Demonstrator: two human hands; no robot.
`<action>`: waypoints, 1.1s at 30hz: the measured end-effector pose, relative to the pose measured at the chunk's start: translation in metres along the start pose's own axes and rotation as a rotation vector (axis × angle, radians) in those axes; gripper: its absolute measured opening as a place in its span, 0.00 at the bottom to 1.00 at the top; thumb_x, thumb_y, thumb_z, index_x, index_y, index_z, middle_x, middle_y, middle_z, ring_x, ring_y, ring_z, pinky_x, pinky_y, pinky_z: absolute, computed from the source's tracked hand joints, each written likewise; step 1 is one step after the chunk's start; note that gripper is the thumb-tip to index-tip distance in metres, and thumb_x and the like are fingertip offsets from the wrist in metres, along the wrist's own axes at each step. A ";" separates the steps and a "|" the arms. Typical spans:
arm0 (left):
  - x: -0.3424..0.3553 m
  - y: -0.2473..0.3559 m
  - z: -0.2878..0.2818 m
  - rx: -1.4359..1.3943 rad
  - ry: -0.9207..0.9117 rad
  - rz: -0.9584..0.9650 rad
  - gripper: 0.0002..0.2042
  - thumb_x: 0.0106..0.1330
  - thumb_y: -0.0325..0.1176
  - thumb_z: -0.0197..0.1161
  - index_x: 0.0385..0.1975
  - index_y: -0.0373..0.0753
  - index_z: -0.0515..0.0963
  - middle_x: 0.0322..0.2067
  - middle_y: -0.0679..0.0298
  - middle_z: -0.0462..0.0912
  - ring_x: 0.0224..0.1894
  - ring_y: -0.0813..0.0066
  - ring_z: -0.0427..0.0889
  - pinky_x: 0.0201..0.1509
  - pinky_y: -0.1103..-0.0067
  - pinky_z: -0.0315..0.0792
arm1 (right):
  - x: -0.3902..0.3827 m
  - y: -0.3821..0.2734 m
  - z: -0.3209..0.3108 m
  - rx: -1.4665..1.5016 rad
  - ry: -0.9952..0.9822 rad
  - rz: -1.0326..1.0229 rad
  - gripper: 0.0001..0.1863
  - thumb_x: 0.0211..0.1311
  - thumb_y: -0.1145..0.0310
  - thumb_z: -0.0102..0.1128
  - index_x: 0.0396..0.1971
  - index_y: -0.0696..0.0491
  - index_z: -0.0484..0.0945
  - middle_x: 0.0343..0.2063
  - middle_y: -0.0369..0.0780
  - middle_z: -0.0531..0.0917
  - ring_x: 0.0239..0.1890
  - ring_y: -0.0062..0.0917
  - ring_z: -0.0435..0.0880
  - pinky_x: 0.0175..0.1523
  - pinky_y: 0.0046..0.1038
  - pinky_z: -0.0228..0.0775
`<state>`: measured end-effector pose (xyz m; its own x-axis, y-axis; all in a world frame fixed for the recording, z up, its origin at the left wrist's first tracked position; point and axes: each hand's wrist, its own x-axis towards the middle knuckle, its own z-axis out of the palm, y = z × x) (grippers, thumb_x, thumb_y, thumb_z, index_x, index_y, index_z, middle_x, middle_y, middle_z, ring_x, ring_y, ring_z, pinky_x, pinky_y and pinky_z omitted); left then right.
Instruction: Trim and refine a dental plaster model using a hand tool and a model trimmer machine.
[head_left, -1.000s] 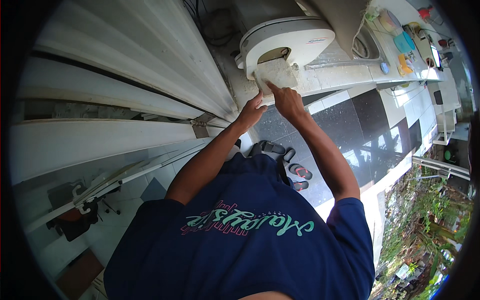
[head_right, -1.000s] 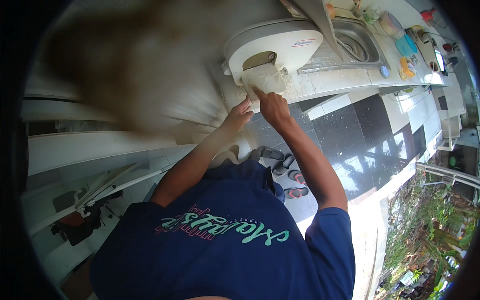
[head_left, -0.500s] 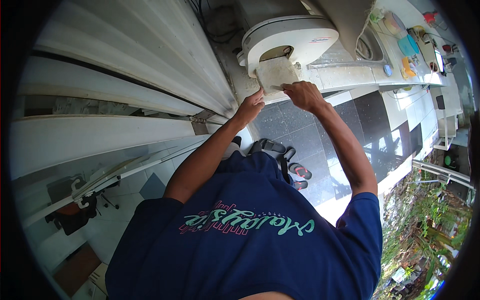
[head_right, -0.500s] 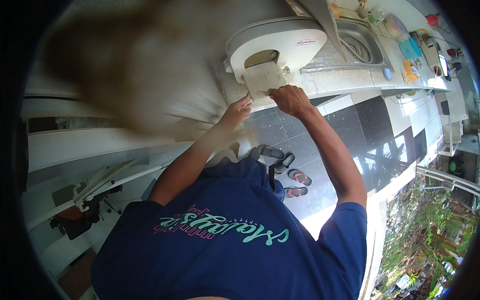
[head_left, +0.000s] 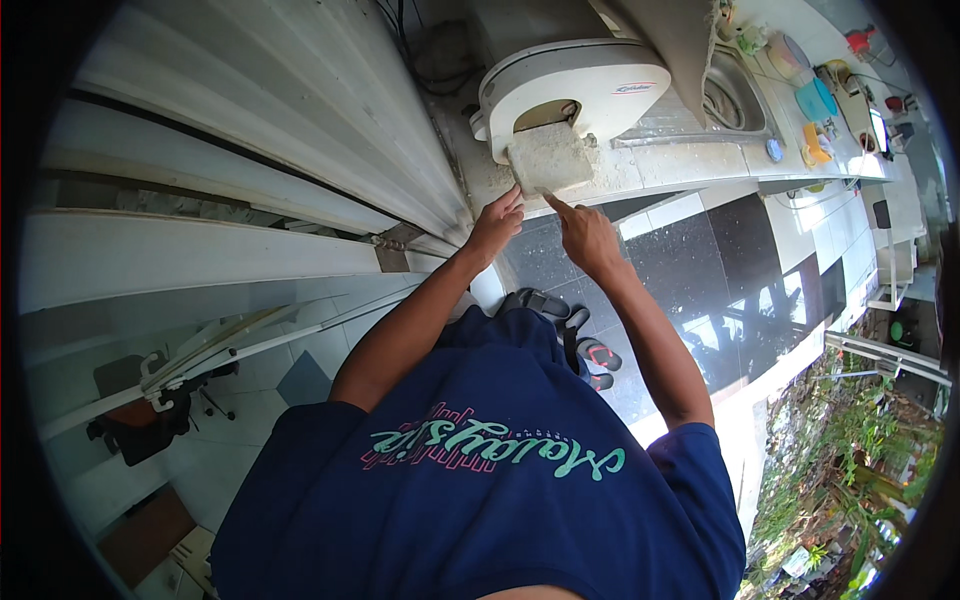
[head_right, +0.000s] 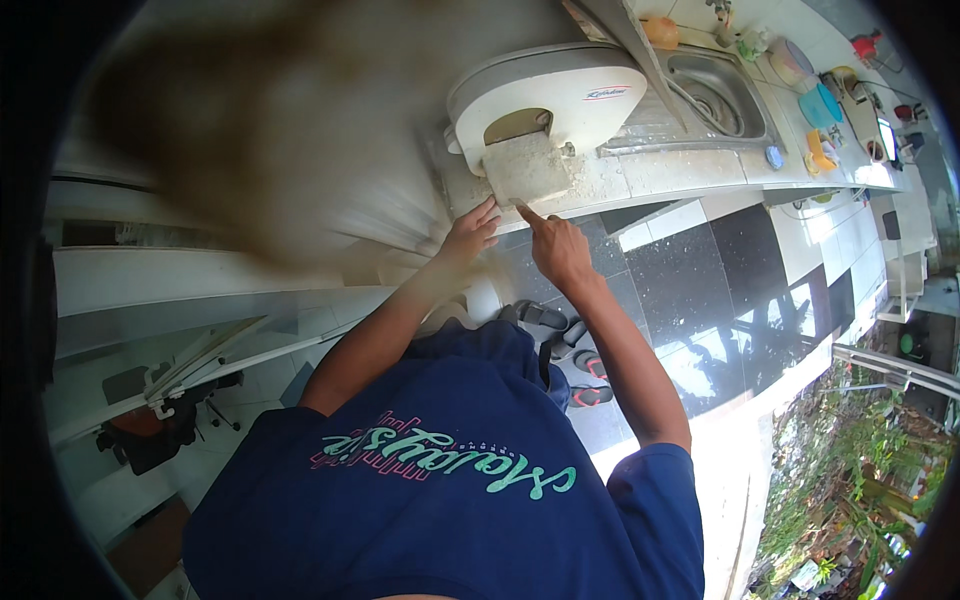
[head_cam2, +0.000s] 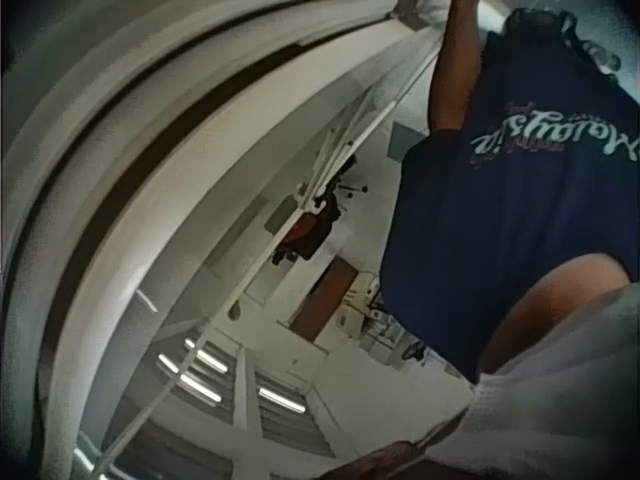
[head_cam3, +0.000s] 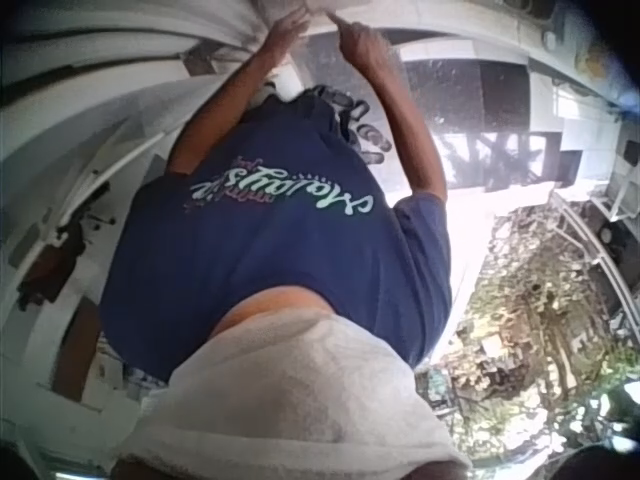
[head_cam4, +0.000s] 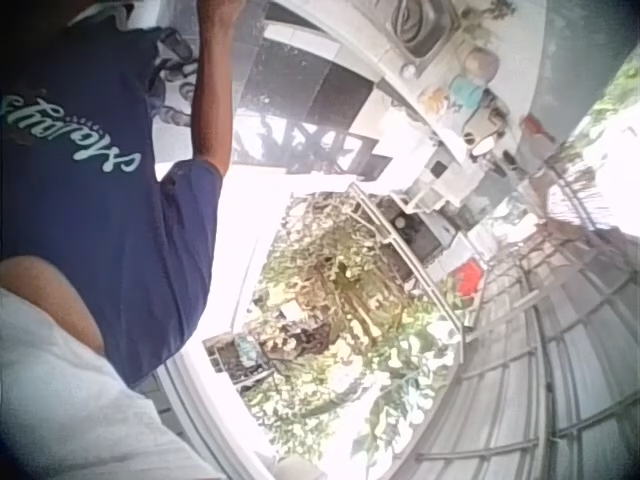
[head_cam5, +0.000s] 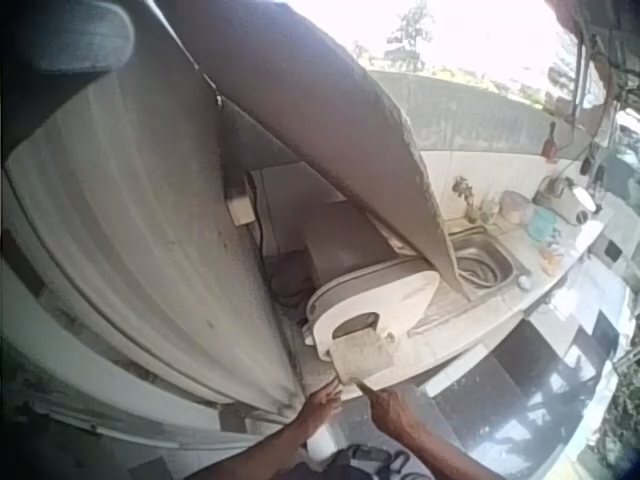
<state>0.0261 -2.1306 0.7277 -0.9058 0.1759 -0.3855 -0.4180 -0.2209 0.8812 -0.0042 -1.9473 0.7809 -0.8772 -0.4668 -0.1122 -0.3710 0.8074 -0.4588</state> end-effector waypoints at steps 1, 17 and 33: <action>-0.001 0.001 -0.001 -0.007 0.019 0.009 0.32 0.68 0.28 0.47 0.71 0.38 0.44 0.71 0.58 0.50 0.71 0.60 0.54 0.67 0.65 0.58 | 0.003 -0.007 0.000 -0.026 -0.032 0.076 0.21 0.65 0.70 0.48 0.58 0.43 0.74 0.30 0.53 0.82 0.34 0.48 0.82 0.40 0.46 0.73; 0.001 0.007 -0.011 0.097 -0.128 -0.022 0.36 0.67 0.30 0.54 0.72 0.39 0.43 0.71 0.55 0.50 0.69 0.61 0.59 0.65 0.63 0.60 | 0.036 -0.025 0.024 0.013 0.113 0.132 0.26 0.59 0.72 0.50 0.60 0.41 0.71 0.29 0.54 0.82 0.34 0.49 0.83 0.39 0.48 0.74; 0.000 0.012 -0.003 0.142 -0.072 -0.054 0.36 0.67 0.29 0.56 0.71 0.37 0.43 0.72 0.58 0.49 0.69 0.60 0.58 0.64 0.63 0.62 | 0.045 -0.035 0.020 -0.069 0.044 0.178 0.29 0.57 0.72 0.53 0.62 0.41 0.68 0.29 0.55 0.83 0.34 0.49 0.84 0.39 0.47 0.76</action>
<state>0.0206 -2.1355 0.7371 -0.8729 0.2536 -0.4169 -0.4468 -0.0720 0.8917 -0.0246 -2.0044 0.7742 -0.9430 -0.2988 -0.1466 -0.2271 0.8995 -0.3732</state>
